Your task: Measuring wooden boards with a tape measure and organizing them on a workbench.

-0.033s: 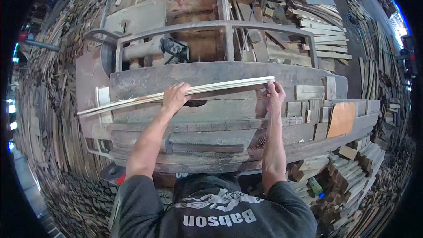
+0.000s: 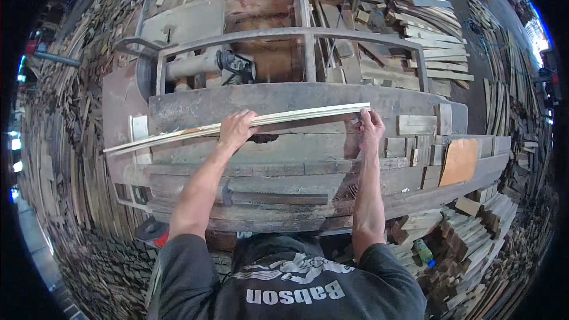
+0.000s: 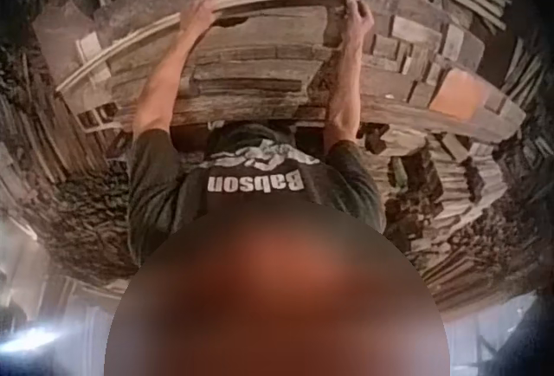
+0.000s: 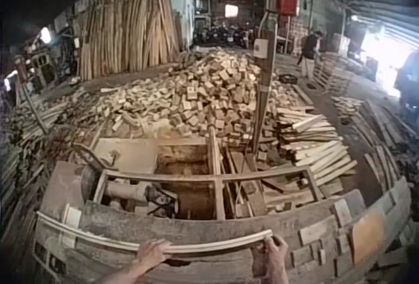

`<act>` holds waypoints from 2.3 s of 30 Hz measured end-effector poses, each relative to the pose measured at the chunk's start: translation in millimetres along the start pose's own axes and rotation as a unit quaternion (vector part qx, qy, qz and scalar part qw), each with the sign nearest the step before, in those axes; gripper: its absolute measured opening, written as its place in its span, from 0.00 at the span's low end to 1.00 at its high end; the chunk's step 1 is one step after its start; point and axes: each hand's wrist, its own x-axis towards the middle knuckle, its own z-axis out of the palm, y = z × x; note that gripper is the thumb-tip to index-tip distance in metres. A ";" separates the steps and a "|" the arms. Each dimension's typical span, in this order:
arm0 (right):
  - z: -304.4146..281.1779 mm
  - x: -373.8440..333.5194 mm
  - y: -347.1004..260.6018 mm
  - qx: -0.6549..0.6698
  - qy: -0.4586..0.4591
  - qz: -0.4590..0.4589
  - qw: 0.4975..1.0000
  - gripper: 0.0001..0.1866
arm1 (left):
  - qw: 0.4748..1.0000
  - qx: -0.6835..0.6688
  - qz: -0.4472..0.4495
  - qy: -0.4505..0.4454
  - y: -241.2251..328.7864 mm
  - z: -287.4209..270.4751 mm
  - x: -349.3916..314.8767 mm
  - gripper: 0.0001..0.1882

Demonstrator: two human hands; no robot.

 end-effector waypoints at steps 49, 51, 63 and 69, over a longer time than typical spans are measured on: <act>33.7 -71.6 -6.7 -0.647 -0.234 -0.284 0.668 0.32 | 0.966 -0.240 -0.052 -0.081 19.4 -5.7 -3.7 0.32; 32.2 -69.9 -5.3 -0.642 -0.229 -0.294 0.670 0.32 | 0.968 -0.233 -0.085 -0.046 -12.2 -6.8 -24.4 0.30; 43.0 -67.5 -28.8 -0.745 -0.333 -0.235 0.528 0.17 | 0.979 -0.029 -0.200 0.003 -99.8 -38.5 -85.0 0.23; 27.9 -55.3 -13.0 -0.733 -0.310 -0.243 0.555 0.21 | 0.974 -0.029 -0.226 -0.016 -89.0 -35.1 -91.6 0.20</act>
